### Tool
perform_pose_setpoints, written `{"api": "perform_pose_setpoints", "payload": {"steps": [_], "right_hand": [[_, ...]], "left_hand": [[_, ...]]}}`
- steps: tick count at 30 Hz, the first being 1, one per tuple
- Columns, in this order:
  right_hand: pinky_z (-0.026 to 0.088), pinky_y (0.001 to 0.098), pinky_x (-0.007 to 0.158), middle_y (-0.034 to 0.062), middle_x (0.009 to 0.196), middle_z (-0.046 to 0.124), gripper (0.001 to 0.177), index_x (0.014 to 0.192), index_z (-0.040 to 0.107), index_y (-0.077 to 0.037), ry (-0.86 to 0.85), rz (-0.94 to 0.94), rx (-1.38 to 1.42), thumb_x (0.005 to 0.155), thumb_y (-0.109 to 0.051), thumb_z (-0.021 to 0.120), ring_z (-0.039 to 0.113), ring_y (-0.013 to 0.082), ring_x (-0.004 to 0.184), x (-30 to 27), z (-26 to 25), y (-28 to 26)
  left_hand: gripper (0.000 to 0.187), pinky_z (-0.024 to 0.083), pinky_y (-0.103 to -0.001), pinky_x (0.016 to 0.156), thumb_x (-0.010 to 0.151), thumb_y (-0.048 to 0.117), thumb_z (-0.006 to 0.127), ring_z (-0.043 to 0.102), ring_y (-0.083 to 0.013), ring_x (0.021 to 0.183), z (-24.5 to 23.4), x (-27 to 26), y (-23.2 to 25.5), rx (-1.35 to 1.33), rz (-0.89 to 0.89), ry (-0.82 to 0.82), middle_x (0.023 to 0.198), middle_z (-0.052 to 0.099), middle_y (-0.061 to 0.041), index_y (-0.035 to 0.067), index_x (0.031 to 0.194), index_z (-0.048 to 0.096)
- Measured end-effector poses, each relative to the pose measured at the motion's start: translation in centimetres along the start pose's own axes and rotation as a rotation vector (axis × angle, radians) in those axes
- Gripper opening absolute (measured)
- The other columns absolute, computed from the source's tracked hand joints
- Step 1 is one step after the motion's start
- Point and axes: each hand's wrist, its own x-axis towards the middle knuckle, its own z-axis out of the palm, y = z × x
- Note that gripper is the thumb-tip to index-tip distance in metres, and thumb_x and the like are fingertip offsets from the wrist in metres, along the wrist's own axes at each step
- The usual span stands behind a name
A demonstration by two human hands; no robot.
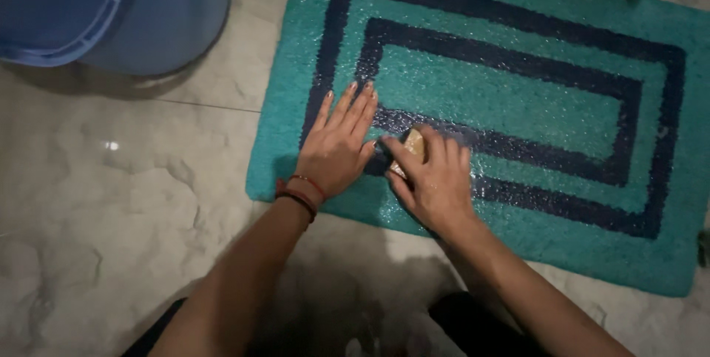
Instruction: The person washes a turquoise and navy blue rectangular mat by hand using a bar of soap, a bucket of water, and a plastic mug.
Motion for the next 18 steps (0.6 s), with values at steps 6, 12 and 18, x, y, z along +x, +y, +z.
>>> {"api": "perform_pose_setpoints", "payload": {"steps": [6,12,18], "right_hand": [[0.041,0.0504,0.092,0.0199,0.134,0.055,0.043,0.122,0.071,-0.026,-0.075,0.021,0.034,0.080,-0.035,0.079,0.051,0.0381,0.115,-0.1,-1.2,0.8],[0.042,0.0510,0.092,0.0220,0.132,0.056,0.043,0.124,0.070,-0.024,0.013,0.278,-0.068,0.085,-0.039,0.078,0.052,0.0408,0.113,-1.8,-1.8,3.2],[0.042,0.0531,0.089,0.0254,0.126,0.054,0.045,0.129,0.067,-0.022,0.048,0.525,-0.200,0.089,-0.041,0.077,0.050,0.0421,0.109,-3.0,-1.9,5.7]], "left_hand": [[0.078,0.017,-0.054,0.126,0.095,0.035,0.063,0.026,-0.0313,0.154,0.3,0.6,0.7,-0.002,-0.011,-0.026,0.165,0.031,-0.017,-0.002,0.157,0.034],[0.079,0.017,-0.053,0.127,0.095,0.037,0.062,0.024,-0.0335,0.155,0.7,1.1,1.9,-0.050,-0.033,0.005,0.166,0.027,-0.021,-0.004,0.156,0.033],[0.072,0.018,-0.052,0.126,0.097,0.034,0.061,0.024,-0.0350,0.155,0.6,1.7,3.0,0.005,0.075,-0.018,0.165,0.031,-0.013,0.004,0.157,0.036]]}}
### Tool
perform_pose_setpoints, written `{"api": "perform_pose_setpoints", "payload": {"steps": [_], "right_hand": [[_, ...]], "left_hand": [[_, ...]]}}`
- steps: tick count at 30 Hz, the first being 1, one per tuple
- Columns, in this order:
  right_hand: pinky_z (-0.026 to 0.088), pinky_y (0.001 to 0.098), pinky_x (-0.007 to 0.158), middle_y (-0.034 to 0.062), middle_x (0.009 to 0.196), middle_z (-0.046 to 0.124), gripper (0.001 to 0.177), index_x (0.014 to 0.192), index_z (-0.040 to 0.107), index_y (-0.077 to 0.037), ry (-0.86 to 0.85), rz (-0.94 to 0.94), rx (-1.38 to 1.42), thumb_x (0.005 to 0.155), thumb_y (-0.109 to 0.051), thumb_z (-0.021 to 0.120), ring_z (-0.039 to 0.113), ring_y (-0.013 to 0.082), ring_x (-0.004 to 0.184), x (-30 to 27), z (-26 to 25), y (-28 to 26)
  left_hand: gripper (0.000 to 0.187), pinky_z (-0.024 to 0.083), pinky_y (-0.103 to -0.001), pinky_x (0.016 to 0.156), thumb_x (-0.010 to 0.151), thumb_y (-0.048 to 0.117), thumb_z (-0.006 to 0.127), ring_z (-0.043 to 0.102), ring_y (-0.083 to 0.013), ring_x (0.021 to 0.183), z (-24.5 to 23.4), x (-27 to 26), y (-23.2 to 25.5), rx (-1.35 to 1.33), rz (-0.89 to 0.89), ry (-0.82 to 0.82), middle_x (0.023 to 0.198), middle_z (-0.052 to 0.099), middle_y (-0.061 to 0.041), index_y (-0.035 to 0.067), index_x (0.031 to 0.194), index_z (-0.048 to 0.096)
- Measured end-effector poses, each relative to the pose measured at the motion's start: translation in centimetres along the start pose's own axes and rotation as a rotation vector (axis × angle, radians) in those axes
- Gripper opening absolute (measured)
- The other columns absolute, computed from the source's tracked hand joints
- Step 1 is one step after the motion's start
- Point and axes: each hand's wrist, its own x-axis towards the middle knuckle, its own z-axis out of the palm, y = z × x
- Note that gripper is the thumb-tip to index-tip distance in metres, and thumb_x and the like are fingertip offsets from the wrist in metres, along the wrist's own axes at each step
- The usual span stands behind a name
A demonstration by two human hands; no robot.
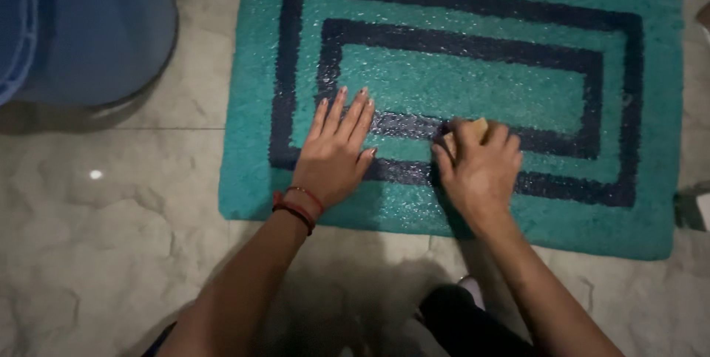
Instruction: The person washes a turquoise and navy blue rectangular mat by hand using a bar of soap, a bucket of water, and a plastic mug.
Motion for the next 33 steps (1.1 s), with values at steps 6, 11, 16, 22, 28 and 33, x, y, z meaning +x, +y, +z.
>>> {"api": "perform_pose_setpoints", "payload": {"steps": [6,11,16,22,28,33], "right_hand": [[0.041,0.0538,0.088,0.0245,0.124,0.054,0.046,0.130,0.064,-0.020,-0.012,-0.063,0.005,0.090,-0.040,0.074,0.051,0.0411,0.111,-1.0,-0.1,-1.7],[0.040,0.0521,0.085,0.0250,0.129,0.055,0.047,0.129,0.066,-0.020,-0.052,-0.181,0.089,0.085,-0.034,0.075,0.052,0.0395,0.106,-3.0,-0.9,-4.0],[0.040,0.0511,0.086,0.0233,0.130,0.055,0.048,0.130,0.066,-0.018,-0.064,-0.250,0.180,0.084,-0.032,0.075,0.052,0.0384,0.105,-4.4,-1.8,-4.1],[0.041,0.0509,0.087,0.0218,0.130,0.055,0.045,0.122,0.068,-0.020,-0.129,-0.186,0.116,0.081,-0.036,0.076,0.052,0.0381,0.108,-5.1,-2.8,-1.7],[0.041,0.0512,0.088,0.0214,0.129,0.055,0.045,0.126,0.068,-0.022,-0.176,0.058,0.022,0.085,-0.041,0.074,0.051,0.0389,0.110,-5.7,-3.6,3.1],[0.041,0.0535,0.091,0.0246,0.129,0.053,0.043,0.128,0.068,-0.022,-0.012,0.183,-0.070,0.090,-0.042,0.074,0.050,0.0416,0.110,-5.9,-3.0,7.3]], "left_hand": [[0.071,0.020,-0.051,0.126,0.096,0.031,0.061,0.027,-0.0296,0.154,0.5,1.1,1.1,-0.111,0.078,-0.047,0.167,0.031,-0.012,0.008,0.159,0.038],[0.064,0.020,-0.051,0.125,0.097,0.028,0.058,0.026,-0.0322,0.154,1.4,2.5,1.9,-0.050,0.182,-0.105,0.166,0.032,-0.010,0.015,0.157,0.040],[0.061,0.017,-0.054,0.125,0.099,0.030,0.054,0.021,-0.0326,0.154,2.0,3.8,2.5,-0.055,0.232,-0.155,0.167,0.027,-0.009,0.022,0.158,0.038],[0.064,0.014,-0.053,0.125,0.098,0.029,0.053,0.017,-0.0324,0.154,2.0,4.5,2.8,-0.043,0.257,-0.226,0.167,0.024,-0.008,0.026,0.159,0.034],[0.065,0.015,-0.053,0.125,0.097,0.032,0.055,0.020,-0.0330,0.154,1.9,4.6,3.1,-0.060,0.266,-0.185,0.167,0.026,-0.009,0.025,0.158,0.035],[0.065,0.015,-0.053,0.125,0.096,0.032,0.057,0.021,-0.0329,0.154,1.8,4.6,3.2,-0.082,0.258,-0.164,0.167,0.028,-0.008,0.024,0.158,0.039]]}}
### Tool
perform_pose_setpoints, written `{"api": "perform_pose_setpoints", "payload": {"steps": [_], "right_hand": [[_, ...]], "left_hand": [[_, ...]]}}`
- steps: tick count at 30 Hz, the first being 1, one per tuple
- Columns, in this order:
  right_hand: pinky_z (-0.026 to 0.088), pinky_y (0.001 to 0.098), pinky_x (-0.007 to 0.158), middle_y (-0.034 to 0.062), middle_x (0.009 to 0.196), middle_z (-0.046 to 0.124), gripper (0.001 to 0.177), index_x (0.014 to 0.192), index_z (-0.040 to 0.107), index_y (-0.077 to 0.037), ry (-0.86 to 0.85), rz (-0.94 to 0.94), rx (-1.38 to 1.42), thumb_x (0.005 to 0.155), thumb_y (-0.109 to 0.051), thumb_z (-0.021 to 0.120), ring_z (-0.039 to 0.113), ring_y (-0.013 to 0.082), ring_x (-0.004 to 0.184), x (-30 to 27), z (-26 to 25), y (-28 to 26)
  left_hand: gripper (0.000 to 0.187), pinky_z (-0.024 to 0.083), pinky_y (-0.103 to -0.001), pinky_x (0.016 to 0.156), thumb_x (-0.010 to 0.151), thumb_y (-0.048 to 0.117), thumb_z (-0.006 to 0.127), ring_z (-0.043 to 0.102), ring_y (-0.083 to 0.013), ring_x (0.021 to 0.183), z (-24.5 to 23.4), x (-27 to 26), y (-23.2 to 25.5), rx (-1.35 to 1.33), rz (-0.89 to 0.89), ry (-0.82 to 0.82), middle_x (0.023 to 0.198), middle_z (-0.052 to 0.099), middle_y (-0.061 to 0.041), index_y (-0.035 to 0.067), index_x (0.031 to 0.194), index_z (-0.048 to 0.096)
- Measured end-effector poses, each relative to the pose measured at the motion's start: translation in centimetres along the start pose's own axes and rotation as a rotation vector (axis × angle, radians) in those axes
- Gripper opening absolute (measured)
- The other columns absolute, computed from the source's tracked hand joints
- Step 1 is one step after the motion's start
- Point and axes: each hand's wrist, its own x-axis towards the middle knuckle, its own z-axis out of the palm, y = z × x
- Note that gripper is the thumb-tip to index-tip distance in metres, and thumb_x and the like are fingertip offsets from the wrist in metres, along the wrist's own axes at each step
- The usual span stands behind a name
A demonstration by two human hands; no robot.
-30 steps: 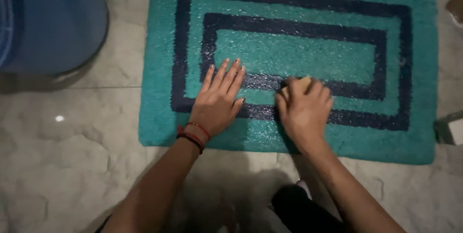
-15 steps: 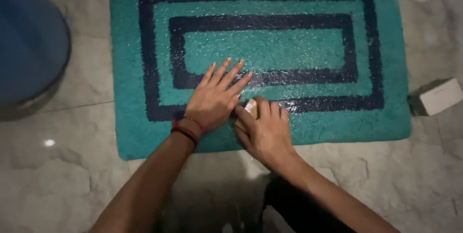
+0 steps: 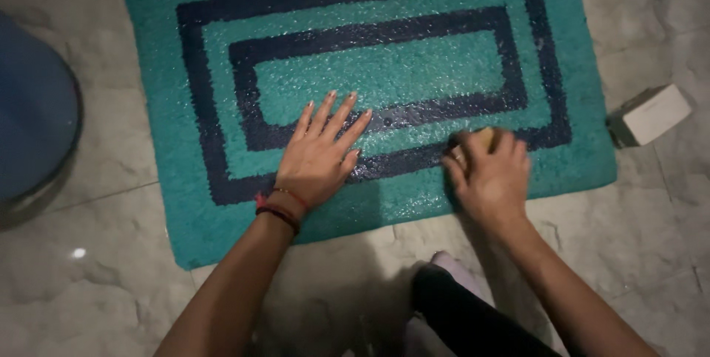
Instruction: The person washes a turquoise and navy blue rectangular mat by hand using a bar of soap, a bucket of water, and a plastic mug.
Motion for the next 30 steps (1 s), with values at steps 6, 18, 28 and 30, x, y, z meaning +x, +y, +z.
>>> {"api": "perform_pose_setpoints", "payload": {"steps": [6,18,28,30], "right_hand": [[0.040,0.0545,0.092,0.0241,0.126,0.053,0.043,0.129,0.067,-0.021,0.031,0.101,-0.061,0.091,-0.040,0.072,0.049,0.0419,0.114,-0.2,1.0,-0.9],[0.039,0.0515,0.092,0.0239,0.135,0.053,0.042,0.126,0.067,-0.019,-0.060,-0.197,0.163,0.088,-0.036,0.072,0.050,0.0386,0.113,-1.6,-1.0,-4.5],[0.041,0.0517,0.091,0.0252,0.131,0.054,0.049,0.127,0.069,-0.022,-0.076,-0.004,0.073,0.083,-0.041,0.076,0.051,0.0411,0.112,-1.4,-1.1,0.4],[0.042,0.0524,0.091,0.0260,0.130,0.054,0.052,0.129,0.069,-0.020,-0.065,0.033,0.048,0.082,-0.042,0.077,0.051,0.0421,0.109,-1.0,-0.9,2.0]], "left_hand": [[0.066,0.015,-0.055,0.125,0.094,0.030,0.057,0.022,-0.0329,0.155,0.3,0.0,-0.1,0.020,0.003,0.015,0.167,0.030,-0.007,0.022,0.157,0.040],[0.071,0.012,-0.057,0.125,0.096,0.035,0.052,0.020,-0.0312,0.155,1.1,1.4,0.8,0.066,0.060,-0.017,0.168,0.028,-0.006,0.013,0.161,0.033],[0.070,0.009,-0.057,0.125,0.096,0.041,0.051,0.016,-0.0327,0.155,1.7,2.7,1.6,0.028,0.072,-0.033,0.168,0.024,-0.006,0.019,0.160,0.031],[0.069,0.009,-0.057,0.125,0.098,0.042,0.051,0.016,-0.0328,0.155,1.7,2.8,1.6,0.023,0.070,-0.033,0.169,0.024,-0.006,0.019,0.160,0.032]]}}
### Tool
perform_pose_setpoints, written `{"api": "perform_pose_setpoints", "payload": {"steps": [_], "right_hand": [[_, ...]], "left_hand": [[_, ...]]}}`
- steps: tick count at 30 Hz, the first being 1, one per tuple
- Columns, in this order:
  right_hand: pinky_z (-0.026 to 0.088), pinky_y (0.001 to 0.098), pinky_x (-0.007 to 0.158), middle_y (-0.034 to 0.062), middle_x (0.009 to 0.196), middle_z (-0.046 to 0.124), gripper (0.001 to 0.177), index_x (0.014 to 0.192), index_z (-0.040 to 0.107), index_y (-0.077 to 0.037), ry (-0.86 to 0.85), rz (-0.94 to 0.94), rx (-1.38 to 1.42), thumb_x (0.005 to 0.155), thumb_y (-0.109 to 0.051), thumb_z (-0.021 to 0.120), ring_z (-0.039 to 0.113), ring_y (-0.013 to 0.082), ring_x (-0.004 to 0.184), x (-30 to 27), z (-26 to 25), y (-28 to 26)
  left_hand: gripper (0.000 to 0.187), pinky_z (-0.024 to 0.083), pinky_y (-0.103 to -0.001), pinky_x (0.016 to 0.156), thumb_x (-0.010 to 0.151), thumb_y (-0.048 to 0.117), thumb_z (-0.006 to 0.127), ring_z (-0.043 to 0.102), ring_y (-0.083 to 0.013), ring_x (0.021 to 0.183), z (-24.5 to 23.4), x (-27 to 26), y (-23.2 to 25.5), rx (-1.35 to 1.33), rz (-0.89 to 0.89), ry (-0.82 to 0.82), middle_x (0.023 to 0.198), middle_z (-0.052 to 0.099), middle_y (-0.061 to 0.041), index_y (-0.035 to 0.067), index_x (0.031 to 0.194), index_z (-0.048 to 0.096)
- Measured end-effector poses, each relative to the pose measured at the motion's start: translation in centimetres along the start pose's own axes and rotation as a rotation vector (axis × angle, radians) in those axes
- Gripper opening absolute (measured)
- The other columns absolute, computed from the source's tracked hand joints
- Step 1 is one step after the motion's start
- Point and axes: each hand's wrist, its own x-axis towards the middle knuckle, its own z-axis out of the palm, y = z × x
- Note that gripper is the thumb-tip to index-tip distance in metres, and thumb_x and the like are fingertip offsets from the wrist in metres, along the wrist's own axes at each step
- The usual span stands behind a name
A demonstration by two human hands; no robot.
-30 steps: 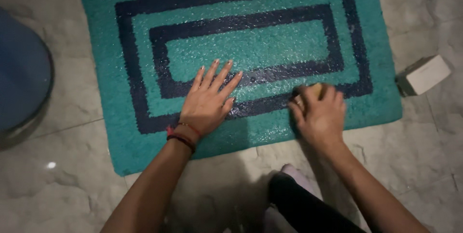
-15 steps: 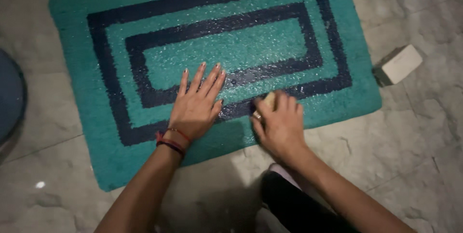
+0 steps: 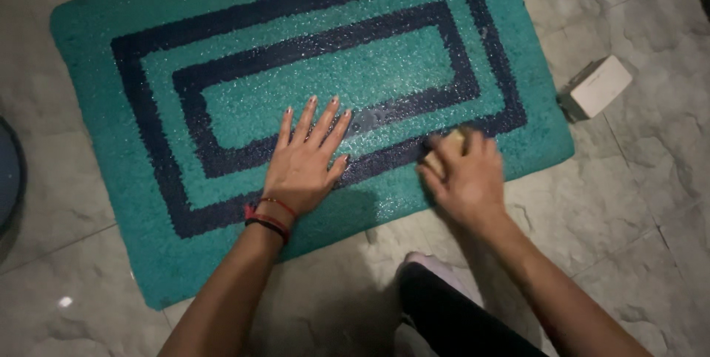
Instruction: The person washes a turquoise and navy blue rectangular mat by hand using a bar of soap, a bucket of water, and a plastic mug.
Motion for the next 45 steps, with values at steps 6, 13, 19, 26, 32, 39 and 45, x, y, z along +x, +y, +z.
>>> {"api": "perform_pose_setpoints", "payload": {"steps": [6,13,19,26,32,39,45], "right_hand": [[0.045,0.0536,0.094,0.0269,0.127,0.055,0.050,0.130,0.070,-0.017,0.119,0.231,-0.023,0.087,-0.041,0.079,0.052,0.0457,0.112,0.8,0.4,4.4],[0.042,0.0575,0.091,0.0264,0.129,0.053,0.054,0.137,0.066,-0.018,0.241,0.318,-0.090,0.090,-0.041,0.079,0.050,0.0457,0.115,1.7,2.2,5.1],[0.041,0.0556,0.087,0.0241,0.125,0.054,0.061,0.142,0.063,-0.018,0.179,0.178,-0.110,0.087,-0.039,0.077,0.051,0.0415,0.110,1.8,2.3,0.5],[0.042,0.0500,0.084,0.0225,0.121,0.058,0.056,0.135,0.063,-0.016,0.045,-0.100,0.058,0.085,-0.036,0.077,0.054,0.0367,0.103,2.6,2.0,-6.3],[0.044,0.0498,0.088,0.0231,0.127,0.058,0.050,0.128,0.066,-0.022,0.164,-0.263,0.092,0.082,-0.039,0.077,0.054,0.0382,0.107,3.5,1.8,-7.4],[0.044,0.0542,0.083,0.0214,0.124,0.058,0.055,0.135,0.065,-0.026,0.155,-0.010,0.020,0.085,-0.045,0.079,0.053,0.0406,0.107,6.1,1.8,-1.5],[0.044,0.0563,0.089,0.0250,0.128,0.055,0.064,0.146,0.061,-0.027,0.273,0.125,-0.029,0.088,-0.045,0.080,0.051,0.0436,0.112,9.5,2.2,5.2]], "left_hand": [[0.071,0.008,-0.058,0.124,0.096,0.043,0.052,0.016,-0.0332,0.154,-0.1,0.1,0.2,0.025,-0.008,-0.016,0.168,0.023,-0.005,0.018,0.159,0.032],[0.068,0.011,-0.058,0.124,0.096,0.037,0.051,0.019,-0.0336,0.154,-0.6,0.2,0.4,0.021,-0.011,-0.014,0.167,0.026,-0.007,0.016,0.158,0.035],[0.064,0.014,-0.055,0.124,0.098,0.030,0.046,0.023,-0.0320,0.153,-0.4,0.1,0.4,0.038,0.000,0.022,0.166,0.030,-0.008,0.011,0.158,0.034],[0.064,0.019,-0.048,0.125,0.097,0.025,0.048,0.028,-0.0313,0.153,-0.1,-0.1,0.1,-0.072,-0.011,0.081,0.164,0.035,-0.012,0.003,0.156,0.036],[0.063,0.022,-0.045,0.126,0.097,0.022,0.052,0.031,-0.0296,0.152,0.3,-0.2,0.2,-0.106,-0.057,0.129,0.163,0.038,-0.013,0.001,0.155,0.038],[0.065,0.021,-0.046,0.125,0.096,0.027,0.055,0.031,-0.0287,0.152,0.0,-0.1,0.2,-0.101,-0.099,0.126,0.163,0.038,-0.011,0.006,0.155,0.039],[0.067,0.020,-0.045,0.125,0.094,0.028,0.055,0.030,-0.0278,0.151,0.0,0.0,0.1,-0.102,-0.110,0.095,0.163,0.037,-0.010,0.006,0.155,0.038]]}}
